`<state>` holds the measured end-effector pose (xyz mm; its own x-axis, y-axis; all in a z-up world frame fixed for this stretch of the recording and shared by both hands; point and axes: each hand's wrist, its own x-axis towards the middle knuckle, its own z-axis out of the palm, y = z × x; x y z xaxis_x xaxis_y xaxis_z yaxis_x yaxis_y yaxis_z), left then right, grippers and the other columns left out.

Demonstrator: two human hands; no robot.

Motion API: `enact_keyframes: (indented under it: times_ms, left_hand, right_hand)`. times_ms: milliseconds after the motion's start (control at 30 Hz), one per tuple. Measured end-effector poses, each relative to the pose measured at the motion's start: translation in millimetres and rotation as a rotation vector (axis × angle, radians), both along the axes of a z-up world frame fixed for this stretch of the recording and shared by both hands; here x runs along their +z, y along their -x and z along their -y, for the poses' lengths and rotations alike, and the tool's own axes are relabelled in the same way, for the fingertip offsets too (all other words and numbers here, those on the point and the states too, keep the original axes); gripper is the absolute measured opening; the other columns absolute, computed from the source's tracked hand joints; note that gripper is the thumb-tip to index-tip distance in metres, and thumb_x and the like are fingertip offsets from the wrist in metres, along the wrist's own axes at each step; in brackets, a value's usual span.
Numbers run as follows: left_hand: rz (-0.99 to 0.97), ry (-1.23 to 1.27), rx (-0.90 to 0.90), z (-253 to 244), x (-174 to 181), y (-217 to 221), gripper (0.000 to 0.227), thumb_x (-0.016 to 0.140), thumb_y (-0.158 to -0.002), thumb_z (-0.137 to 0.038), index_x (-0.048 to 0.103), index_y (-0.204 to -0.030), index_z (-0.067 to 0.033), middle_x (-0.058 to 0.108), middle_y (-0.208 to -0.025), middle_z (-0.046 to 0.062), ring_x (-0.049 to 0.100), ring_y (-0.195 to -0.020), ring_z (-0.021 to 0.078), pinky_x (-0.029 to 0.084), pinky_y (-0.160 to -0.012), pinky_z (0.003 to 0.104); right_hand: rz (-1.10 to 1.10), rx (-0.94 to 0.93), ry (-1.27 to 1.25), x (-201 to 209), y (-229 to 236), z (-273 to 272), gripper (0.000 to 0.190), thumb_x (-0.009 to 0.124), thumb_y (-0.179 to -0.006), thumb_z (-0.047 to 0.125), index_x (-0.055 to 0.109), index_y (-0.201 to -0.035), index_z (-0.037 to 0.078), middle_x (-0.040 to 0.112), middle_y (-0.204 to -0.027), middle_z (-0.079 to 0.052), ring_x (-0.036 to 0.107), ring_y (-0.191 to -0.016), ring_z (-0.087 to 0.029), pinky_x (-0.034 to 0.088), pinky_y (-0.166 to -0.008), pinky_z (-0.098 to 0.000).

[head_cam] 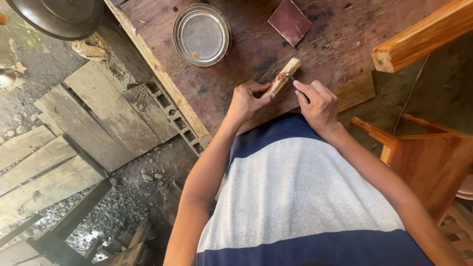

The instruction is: The person scoops wood filler from a small can with a putty knife and spreads it into a hole in a wooden board on the workbench. They then carry the board to a chair, hold it against the turned leg, and press filler into holes on the board and the furniture part, smoothing it with the knife.

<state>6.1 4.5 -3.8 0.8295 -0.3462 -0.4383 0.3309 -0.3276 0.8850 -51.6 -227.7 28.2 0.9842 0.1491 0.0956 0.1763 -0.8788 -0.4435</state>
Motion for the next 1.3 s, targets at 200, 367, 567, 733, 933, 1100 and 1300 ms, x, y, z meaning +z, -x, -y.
enact_keyframes:
  times_ms: [200,367,567,733,933,1100,1300]
  left_hand:
    - [0.031,0.009,0.007,-0.3,-2.4,1.5,0.042,0.085,-0.082,-0.026,0.077,-0.116,-0.0027,0.078,-0.098,0.013,0.073,-0.082,0.0135,0.058,-0.073,0.029]
    - [-0.009,0.021,-0.003,0.4,-6.2,2.2,0.041,0.084,-0.083,-0.025,0.077,-0.117,-0.0036,0.079,-0.098,0.012,0.073,-0.082,0.0140,0.058,-0.074,0.029]
    - [0.006,-0.021,-0.023,-0.5,-6.3,-0.5,0.041,0.085,-0.082,-0.025,0.077,-0.117,-0.0048,0.078,-0.099,0.012,0.073,-0.082,0.0146,0.059,-0.074,0.030]
    - [0.046,0.018,-0.086,-2.5,-7.0,2.2,0.039,0.082,-0.085,-0.024,0.077,-0.119,-0.0036,0.079,-0.098,0.012,0.071,-0.083,0.0151,0.057,-0.076,0.030]
    - [-0.136,0.040,0.049,4.5,7.3,9.9,0.041,0.080,-0.088,-0.019,0.073,-0.123,0.0025,0.077,-0.100,0.007,0.070,-0.088,0.0115,0.056,-0.080,0.026]
    - [-0.234,0.336,0.166,41.0,21.5,16.8,0.037,0.074,-0.094,-0.010,0.064,-0.126,0.0058,0.071,-0.106,0.008,0.067,-0.091,0.0147,0.055,-0.083,0.031]
    - [-0.285,0.499,0.088,152.6,51.9,10.4,0.034,0.069,-0.097,-0.008,0.060,-0.128,0.0044,0.070,-0.109,0.010,0.068,-0.093,0.0166,0.057,-0.083,0.032]
  right_hand:
    - [-0.246,-0.117,-0.311,13.0,0.4,11.1,0.030,0.079,-0.093,0.004,0.074,-0.122,0.003,0.069,-0.090,-0.007,0.064,-0.073,-0.014,0.053,-0.059,-0.0252]
    - [-0.412,-0.194,-0.720,-1.6,-1.5,15.3,0.034,0.072,-0.097,0.003,0.068,-0.130,-0.001,0.072,-0.099,-0.011,0.072,-0.082,-0.015,0.060,-0.070,-0.0252]
    - [-0.821,-0.404,-1.241,-32.4,-0.8,31.3,0.036,0.061,-0.103,0.009,0.061,-0.136,-0.006,0.072,-0.092,-0.012,0.071,-0.075,-0.015,0.061,-0.069,-0.0280]
    - [-0.807,-0.429,-1.086,-43.1,9.7,44.9,0.035,0.059,-0.103,0.010,0.062,-0.133,-0.007,0.072,-0.090,-0.012,0.069,-0.069,-0.015,0.058,-0.064,-0.0273]
    - [-0.850,-0.414,-1.069,-25.5,34.9,91.9,0.033,0.062,-0.099,0.010,0.065,-0.127,-0.007,0.073,-0.084,-0.012,0.069,-0.066,-0.014,0.056,-0.061,-0.0267]
    - [-0.833,-0.426,-1.201,-4.5,61.3,161.1,0.025,0.061,-0.099,0.010,0.065,-0.118,-0.006,0.074,-0.090,-0.010,0.068,-0.068,-0.013,0.055,-0.063,-0.0264]
    - [-0.677,-0.558,-1.234,-12.6,104.1,277.5,0.027,0.061,-0.098,0.013,0.065,-0.119,-0.004,0.071,-0.085,-0.008,0.065,-0.066,-0.012,0.053,-0.060,-0.0265]
